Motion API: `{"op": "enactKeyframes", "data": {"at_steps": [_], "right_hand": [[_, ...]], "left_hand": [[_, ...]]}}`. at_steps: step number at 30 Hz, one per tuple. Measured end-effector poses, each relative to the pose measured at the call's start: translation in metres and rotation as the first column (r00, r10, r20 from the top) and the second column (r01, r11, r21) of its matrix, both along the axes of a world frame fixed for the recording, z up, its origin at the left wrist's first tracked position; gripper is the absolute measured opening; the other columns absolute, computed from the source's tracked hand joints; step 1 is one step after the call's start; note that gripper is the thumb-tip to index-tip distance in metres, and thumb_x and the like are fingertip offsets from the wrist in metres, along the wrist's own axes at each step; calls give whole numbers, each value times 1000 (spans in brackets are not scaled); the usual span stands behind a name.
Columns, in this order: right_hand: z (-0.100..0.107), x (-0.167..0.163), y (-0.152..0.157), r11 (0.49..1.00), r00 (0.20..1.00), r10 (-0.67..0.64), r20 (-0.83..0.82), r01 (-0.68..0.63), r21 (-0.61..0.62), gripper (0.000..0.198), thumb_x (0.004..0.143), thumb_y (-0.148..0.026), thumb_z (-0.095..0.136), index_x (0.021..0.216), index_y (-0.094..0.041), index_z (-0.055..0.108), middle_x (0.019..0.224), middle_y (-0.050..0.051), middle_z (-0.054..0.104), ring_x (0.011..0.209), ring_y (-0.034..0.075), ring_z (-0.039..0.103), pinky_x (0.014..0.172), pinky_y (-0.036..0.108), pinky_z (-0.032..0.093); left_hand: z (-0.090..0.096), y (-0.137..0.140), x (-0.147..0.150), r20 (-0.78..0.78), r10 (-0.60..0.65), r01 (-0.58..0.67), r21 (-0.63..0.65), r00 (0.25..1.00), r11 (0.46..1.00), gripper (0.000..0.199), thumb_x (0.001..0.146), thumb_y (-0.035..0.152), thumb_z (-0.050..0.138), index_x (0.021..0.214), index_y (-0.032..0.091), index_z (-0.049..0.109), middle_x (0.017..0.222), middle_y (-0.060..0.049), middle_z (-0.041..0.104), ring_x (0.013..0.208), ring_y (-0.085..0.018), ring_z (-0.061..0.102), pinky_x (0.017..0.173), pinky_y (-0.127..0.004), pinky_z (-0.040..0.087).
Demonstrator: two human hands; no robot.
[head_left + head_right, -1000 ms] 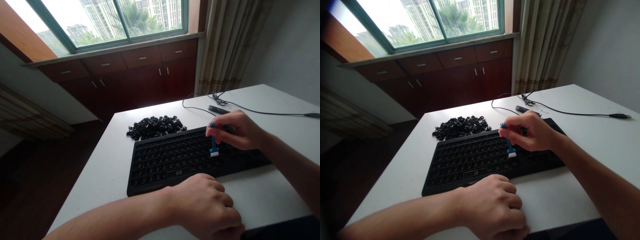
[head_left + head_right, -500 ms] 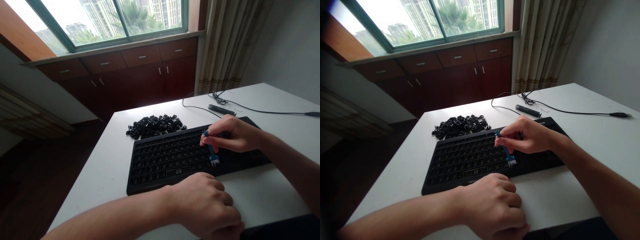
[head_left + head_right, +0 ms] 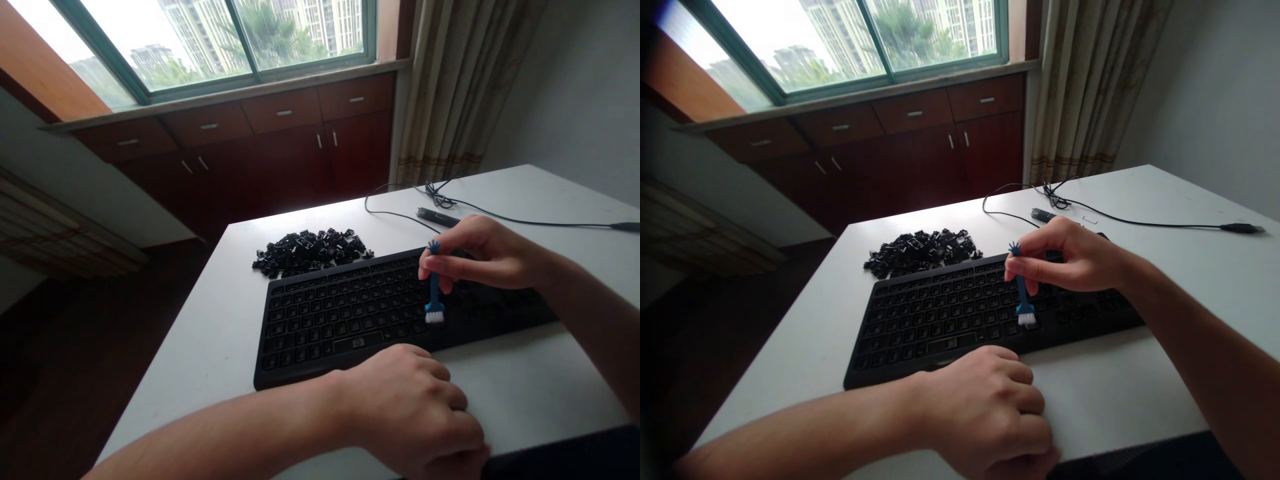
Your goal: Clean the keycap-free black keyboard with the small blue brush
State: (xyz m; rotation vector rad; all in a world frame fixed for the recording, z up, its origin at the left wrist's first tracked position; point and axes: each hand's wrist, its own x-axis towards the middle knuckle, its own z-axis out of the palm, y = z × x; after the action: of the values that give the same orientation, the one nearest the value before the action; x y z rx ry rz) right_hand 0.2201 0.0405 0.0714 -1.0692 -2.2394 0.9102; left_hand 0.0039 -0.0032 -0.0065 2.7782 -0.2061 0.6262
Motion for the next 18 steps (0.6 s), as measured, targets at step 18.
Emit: {"op": "enactKeyframes", "data": {"at_steps": [18], "right_hand": [[-6, 2, 4, 932, 952, 234, 196, -162, -325, 23, 88, -34, 60, 83, -15, 72, 60, 0, 66, 53, 9, 56, 50, 20, 40]], "left_hand": [[2, 0, 0, -15, 7, -7, -7, 1000, 1000, 31, 90, 35, 54, 63, 20, 51, 60, 4, 59, 54, -13, 46, 54, -32, 30]]}}
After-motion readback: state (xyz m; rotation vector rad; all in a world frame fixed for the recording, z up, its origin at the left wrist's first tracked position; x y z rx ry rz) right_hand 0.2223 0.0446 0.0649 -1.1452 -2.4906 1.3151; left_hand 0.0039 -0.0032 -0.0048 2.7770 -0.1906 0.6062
